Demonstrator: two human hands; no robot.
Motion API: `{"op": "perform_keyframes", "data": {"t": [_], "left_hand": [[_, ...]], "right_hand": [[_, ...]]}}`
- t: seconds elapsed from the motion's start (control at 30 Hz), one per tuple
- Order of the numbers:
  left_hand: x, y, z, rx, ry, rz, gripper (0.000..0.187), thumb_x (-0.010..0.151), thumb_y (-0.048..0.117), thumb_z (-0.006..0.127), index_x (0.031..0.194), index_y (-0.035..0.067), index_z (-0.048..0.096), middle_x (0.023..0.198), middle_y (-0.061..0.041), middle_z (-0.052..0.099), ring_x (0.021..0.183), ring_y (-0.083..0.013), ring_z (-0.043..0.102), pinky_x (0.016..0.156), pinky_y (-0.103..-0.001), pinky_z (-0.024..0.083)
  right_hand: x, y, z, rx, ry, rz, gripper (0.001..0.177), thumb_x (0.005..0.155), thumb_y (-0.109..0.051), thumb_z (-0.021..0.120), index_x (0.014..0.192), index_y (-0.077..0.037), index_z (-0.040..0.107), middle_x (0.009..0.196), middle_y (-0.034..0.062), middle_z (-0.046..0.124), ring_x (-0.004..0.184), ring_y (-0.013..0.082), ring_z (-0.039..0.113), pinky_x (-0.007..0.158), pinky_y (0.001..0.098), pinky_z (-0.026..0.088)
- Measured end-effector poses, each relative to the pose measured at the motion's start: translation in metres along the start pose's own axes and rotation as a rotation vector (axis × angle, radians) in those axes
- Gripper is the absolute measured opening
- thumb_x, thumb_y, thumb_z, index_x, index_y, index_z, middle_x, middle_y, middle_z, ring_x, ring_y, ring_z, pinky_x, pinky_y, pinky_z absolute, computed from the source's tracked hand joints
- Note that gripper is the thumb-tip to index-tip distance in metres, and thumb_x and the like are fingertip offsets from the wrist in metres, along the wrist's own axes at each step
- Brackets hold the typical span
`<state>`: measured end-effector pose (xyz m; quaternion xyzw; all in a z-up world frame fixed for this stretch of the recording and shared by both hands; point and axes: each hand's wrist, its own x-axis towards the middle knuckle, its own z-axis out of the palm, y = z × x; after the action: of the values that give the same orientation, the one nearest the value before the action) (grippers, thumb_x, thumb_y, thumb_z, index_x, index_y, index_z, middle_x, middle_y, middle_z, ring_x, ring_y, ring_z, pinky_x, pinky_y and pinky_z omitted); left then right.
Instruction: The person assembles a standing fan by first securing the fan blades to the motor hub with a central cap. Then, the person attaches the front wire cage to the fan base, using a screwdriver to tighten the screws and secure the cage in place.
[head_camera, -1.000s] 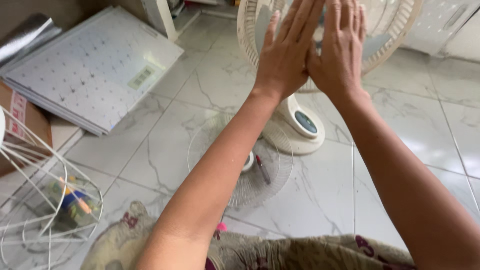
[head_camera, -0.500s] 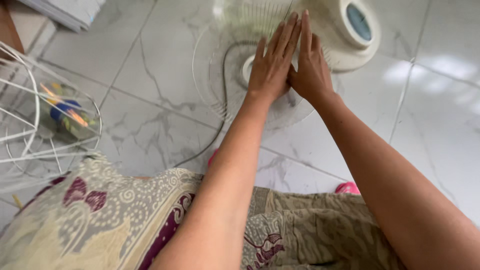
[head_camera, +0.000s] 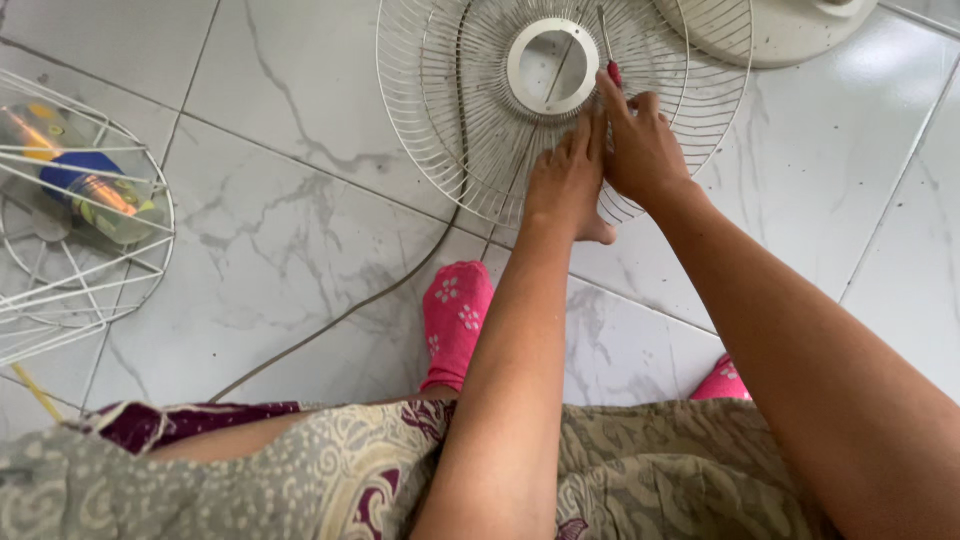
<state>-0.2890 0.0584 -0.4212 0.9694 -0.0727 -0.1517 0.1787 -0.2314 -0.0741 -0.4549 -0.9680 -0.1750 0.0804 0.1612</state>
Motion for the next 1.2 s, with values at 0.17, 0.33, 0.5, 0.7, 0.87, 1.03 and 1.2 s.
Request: {"op": "perform_keyframes", "data": {"t": [0.17, 0.33, 0.5, 0.7, 0.87, 1.03, 1.2], "left_hand": [[0.004, 0.006, -0.017, -0.014, -0.220, 0.034, 0.059, 0.057, 0.030, 0.092, 0.106, 0.007, 0.069, 0.116, -0.014, 0.070, 0.111, -0.0307, 0.068, 0.091, -0.040, 0.059], [0.018, 0.025, -0.072, 0.039, -0.467, 0.035, 0.034, 0.063, 0.018, 0.084, 0.093, 0.004, 0.074, 0.103, -0.014, 0.077, 0.094, -0.0277, 0.076, 0.081, -0.038, 0.062], [0.040, 0.044, -0.167, 0.064, -0.565, 0.056, 0.033, 0.073, 0.020, 0.075, 0.103, 0.005, 0.077, 0.104, -0.014, 0.074, 0.090, -0.0260, 0.073, 0.080, -0.040, 0.059], [0.045, 0.069, -0.273, -0.207, -0.308, 0.071, 0.023, 0.090, 0.012, 0.059, 0.104, 0.004, 0.074, 0.091, -0.011, 0.077, 0.076, -0.0197, 0.075, 0.065, -0.035, 0.061], [0.035, 0.076, -0.354, -0.516, -0.115, 0.224, 0.021, 0.099, 0.019, 0.057, 0.103, 0.005, 0.071, 0.076, -0.007, 0.074, 0.061, -0.0134, 0.071, 0.054, -0.030, 0.058], [0.023, 0.109, -0.396, -0.716, 0.192, 0.389, 0.036, 0.101, 0.030, 0.054, 0.089, 0.004, 0.076, 0.058, -0.004, 0.065, 0.048, -0.0112, 0.060, 0.047, -0.027, 0.048], [0.011, 0.138, -0.429, -0.816, 0.418, 0.410, 0.039, 0.097, 0.035, 0.063, 0.076, 0.005, 0.076, 0.052, -0.001, 0.059, 0.044, -0.0087, 0.054, 0.043, -0.026, 0.043]], "right_hand": [[0.029, 0.022, -0.013, 0.163, -0.044, 0.027, 0.080, 0.080, -0.004, 0.069, 0.153, -0.019, 0.040, 0.122, 0.0267, 0.060, 0.105, 0.0430, 0.062, 0.088, 0.0497, 0.054], [0.069, 0.031, -0.092, 0.542, -0.160, 0.347, 0.048, 0.100, -0.030, 0.059, 0.146, -0.017, 0.054, 0.104, 0.0118, 0.071, 0.081, 0.0205, 0.061, 0.065, 0.0366, 0.050], [0.066, 0.021, -0.211, 0.236, 0.061, -0.008, 0.045, 0.094, -0.039, 0.083, 0.117, -0.003, 0.068, 0.092, 0.0100, 0.069, 0.075, 0.0134, 0.062, 0.062, 0.0299, 0.048], [0.022, 0.005, -0.314, 0.208, 0.368, -0.039, 0.041, 0.108, -0.034, 0.079, 0.091, 0.002, 0.070, 0.072, 0.0071, 0.061, 0.060, 0.0110, 0.051, 0.053, 0.0306, 0.038], [-0.013, 0.020, -0.350, 0.646, 0.456, 0.040, 0.019, 0.103, -0.029, 0.073, 0.104, -0.011, 0.075, 0.067, -0.0050, 0.059, 0.052, 0.0040, 0.047, 0.045, 0.0238, 0.037], [-0.025, 0.053, -0.350, 0.971, 0.687, 0.098, 0.029, 0.104, -0.031, 0.066, 0.124, -0.011, 0.072, 0.071, -0.0028, 0.056, 0.056, 0.0049, 0.049, 0.046, 0.0241, 0.040], [-0.017, 0.100, -0.348, 1.062, 1.043, 0.105, 0.040, 0.108, -0.036, 0.061, 0.131, -0.004, 0.068, 0.098, -0.0039, 0.068, 0.075, 0.0043, 0.055, 0.061, 0.0236, 0.046]]}}
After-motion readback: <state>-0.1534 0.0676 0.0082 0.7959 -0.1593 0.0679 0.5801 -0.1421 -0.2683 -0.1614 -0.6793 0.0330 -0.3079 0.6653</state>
